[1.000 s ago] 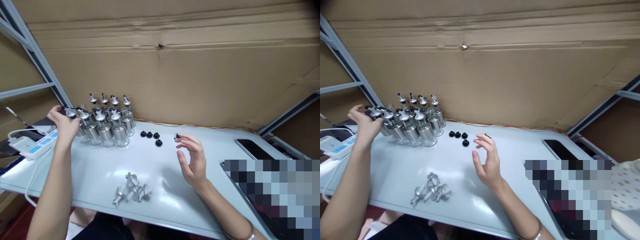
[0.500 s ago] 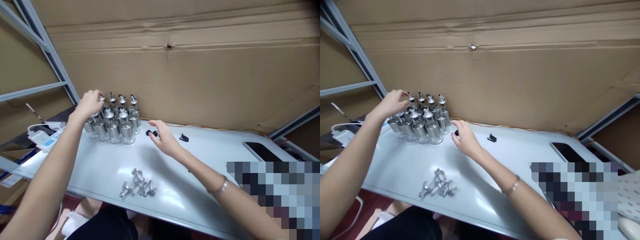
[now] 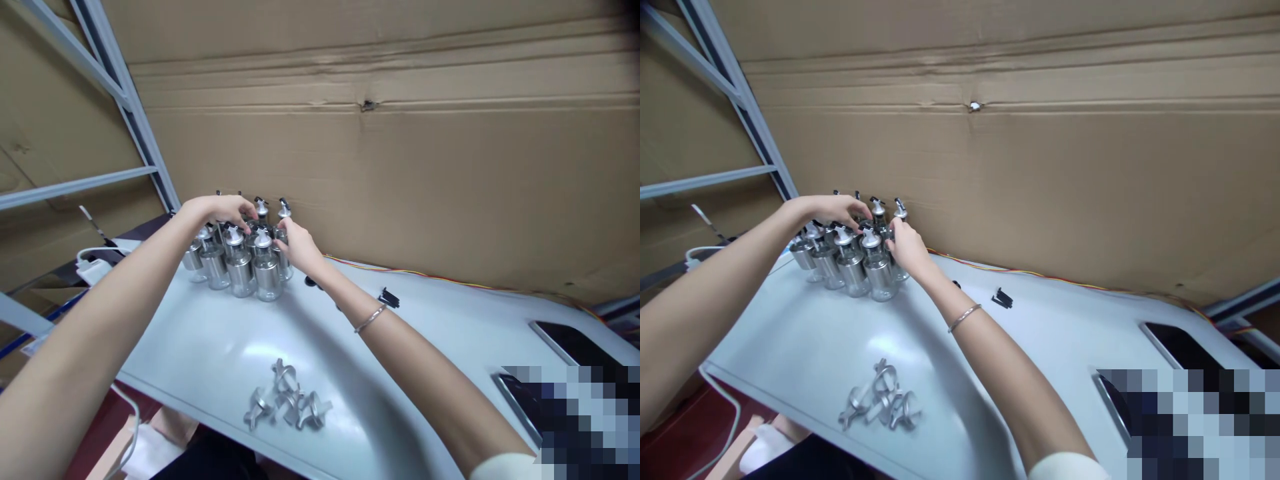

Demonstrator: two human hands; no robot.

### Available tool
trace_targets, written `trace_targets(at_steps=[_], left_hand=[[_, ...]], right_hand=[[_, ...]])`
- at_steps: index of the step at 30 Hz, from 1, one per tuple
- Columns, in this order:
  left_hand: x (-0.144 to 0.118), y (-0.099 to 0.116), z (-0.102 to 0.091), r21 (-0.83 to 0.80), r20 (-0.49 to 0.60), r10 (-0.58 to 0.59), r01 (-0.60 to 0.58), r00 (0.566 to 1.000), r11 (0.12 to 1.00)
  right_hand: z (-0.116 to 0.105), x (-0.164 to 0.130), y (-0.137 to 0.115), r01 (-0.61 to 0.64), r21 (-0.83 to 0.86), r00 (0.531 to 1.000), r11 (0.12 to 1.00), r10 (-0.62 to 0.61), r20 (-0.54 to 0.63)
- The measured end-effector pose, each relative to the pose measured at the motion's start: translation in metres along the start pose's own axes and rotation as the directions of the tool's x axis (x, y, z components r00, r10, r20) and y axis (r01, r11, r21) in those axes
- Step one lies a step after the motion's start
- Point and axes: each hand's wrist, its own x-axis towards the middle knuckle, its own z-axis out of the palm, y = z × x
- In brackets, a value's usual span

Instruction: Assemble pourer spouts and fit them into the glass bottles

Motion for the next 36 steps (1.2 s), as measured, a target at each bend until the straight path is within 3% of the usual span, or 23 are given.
trace_targets(at_steps=[5,8,11,13,14,16,18,21,22,23,24,28,30,32,36], left_hand=[[0.001,0.015,0.004,0.009,0.032,-0.012,0.012,0.999,1.000],[0.001,0.020,0.006,0.036,-0.008,-0.028,0.028,1.000,0.999],[-0.007,0.020,0.002,0.043,-0.101,-0.023,0.027,0.995,0.999],[-0.018,0.021,-0.006,0.048,-0.265,-0.021,0.035,0.964,0.998],[-0.026,0.023,-0.012,0.053,-0.383,-0.029,0.053,0.923,0.997],[-0.045,0.029,-0.026,0.058,-0.628,-0.055,0.118,0.776,0.991],[-0.069,0.038,-0.039,0.022,-0.811,-0.084,0.174,0.580,0.985],[-0.108,0.053,-0.050,-0.045,-0.961,-0.088,0.166,0.264,0.985],[-0.119,0.057,-0.050,-0.055,-0.976,-0.086,0.158,0.198,0.986],[-0.130,0.060,-0.048,-0.052,-0.982,-0.079,0.154,0.174,0.987],[-0.138,0.063,-0.043,-0.034,-0.977,-0.066,0.157,0.204,0.987],[-0.147,0.065,0.001,0.108,-0.843,-0.006,0.181,0.537,0.978],[-0.139,0.062,0.031,0.172,-0.760,0.024,0.166,0.649,0.971],[-0.127,0.057,0.059,0.233,-0.731,0.094,0.117,0.676,0.965],[-0.106,0.047,0.093,0.268,-0.732,0.161,0.062,0.662,0.962]], right_hand=[[0.010,-0.006,0.005,0.010,0.116,0.996,0.993,0.001,-0.092],[0.013,-0.019,-0.001,0.030,0.172,0.973,0.985,0.011,-0.230],[0.007,-0.035,-0.013,0.043,0.194,0.909,0.980,0.042,-0.416],[-0.002,-0.044,-0.024,0.101,0.179,0.841,0.979,0.012,-0.541],[-0.007,-0.048,-0.031,0.169,0.161,0.793,0.972,-0.037,-0.608],[-0.016,-0.056,-0.043,0.291,0.152,0.749,0.945,-0.126,-0.650],[-0.019,-0.062,-0.054,0.360,0.205,0.764,0.910,-0.162,-0.625],[-0.010,-0.071,-0.064,0.388,0.250,0.810,0.887,-0.199,-0.552],[-0.004,-0.073,-0.065,0.399,0.241,0.822,0.885,-0.229,-0.521],[0.003,-0.074,-0.065,0.404,0.229,0.839,0.886,-0.259,-0.479],[0.010,-0.075,-0.064,0.398,0.222,0.855,0.890,-0.273,-0.440],[0.037,-0.074,-0.056,0.345,0.229,0.887,0.910,-0.237,-0.395],[0.046,-0.071,-0.050,0.318,0.232,0.894,0.919,-0.210,-0.395],[0.052,-0.068,-0.045,0.301,0.231,0.898,0.925,-0.194,-0.396],[0.058,-0.065,-0.032,0.286,0.203,0.904,0.936,-0.194,-0.381]])
